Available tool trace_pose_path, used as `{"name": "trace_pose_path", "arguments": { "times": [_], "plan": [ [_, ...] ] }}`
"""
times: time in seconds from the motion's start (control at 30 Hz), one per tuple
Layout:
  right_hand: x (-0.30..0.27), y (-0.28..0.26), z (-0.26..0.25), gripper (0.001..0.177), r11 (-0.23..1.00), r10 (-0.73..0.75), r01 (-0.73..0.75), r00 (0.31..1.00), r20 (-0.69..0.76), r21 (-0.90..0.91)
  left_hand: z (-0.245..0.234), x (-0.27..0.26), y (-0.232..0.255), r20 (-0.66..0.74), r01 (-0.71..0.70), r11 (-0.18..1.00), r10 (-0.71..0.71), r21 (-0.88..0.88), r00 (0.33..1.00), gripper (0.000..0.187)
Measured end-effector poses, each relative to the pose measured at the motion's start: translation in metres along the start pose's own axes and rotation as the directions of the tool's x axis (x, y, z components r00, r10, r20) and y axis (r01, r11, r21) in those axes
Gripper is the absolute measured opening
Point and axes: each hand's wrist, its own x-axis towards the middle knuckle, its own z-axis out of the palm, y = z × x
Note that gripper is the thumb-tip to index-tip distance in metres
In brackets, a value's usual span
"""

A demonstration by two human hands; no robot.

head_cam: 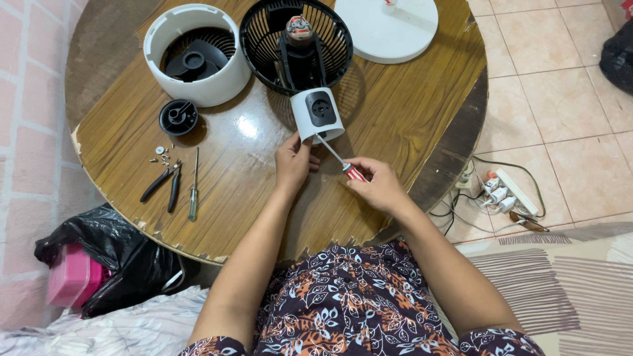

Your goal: The person assembles a small electric fan by attaching the front grille, inserting the fan blade, and securing the rear housing with a screwdriver. They handle screws, a screwdriver, and fan components on a wooden table.

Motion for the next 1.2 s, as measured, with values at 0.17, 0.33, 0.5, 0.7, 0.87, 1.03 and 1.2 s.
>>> {"name": "trace_pose_path", "arguments": {
  "times": [0.17, 0.33, 0.5, 0.7, 0.87, 1.03, 1.2],
  "plan": [
    [0.004, -0.010, 0.004, 0.045, 0.998, -0.014, 0.014, 1.000, -0.011, 0.062, 0.003, -0.005, 0.013, -0.063, -0.020, 0.994, 0.027, 0.112, 0.998, 0.032],
    [0.002, -0.019, 0.005, 0.046, 0.996, 0.074, -0.075, 0.997, -0.024, -0.056, -0.001, -0.013, 0.024, -0.078, 0.016, 0.977, 0.001, 0.215, 0.997, 0.030],
    [0.005, -0.016, 0.008, 0.045, 0.999, 0.016, -0.017, 1.000, -0.014, -0.032, -0.003, -0.017, 0.022, -0.086, 0.006, 0.980, 0.012, 0.200, 0.996, 0.030],
    [0.006, -0.013, 0.009, 0.047, 1.000, -0.008, 0.008, 1.000, 0.004, 0.000, -0.023, -0.024, 0.013, -0.109, 0.032, 0.998, -0.039, -0.063, 0.993, 0.040],
    [0.002, -0.023, 0.010, 0.049, 0.999, 0.011, -0.009, 0.999, 0.030, -0.047, -0.038, -0.036, 0.014, -0.073, 0.011, 0.995, -0.018, -0.095, 0.997, 0.023],
    [0.000, -0.036, 0.013, 0.049, 0.997, -0.013, 0.020, 0.996, 0.090, -0.070, -0.034, -0.038, 0.032, 0.036, -0.014, 0.969, 0.023, -0.246, 0.999, 0.025],
    [-0.002, -0.038, 0.006, 0.050, 0.990, -0.049, 0.058, 0.996, 0.075, -0.131, -0.023, -0.039, 0.056, 0.044, -0.054, 0.979, 0.064, -0.196, 0.997, 0.024]
  ]
}}
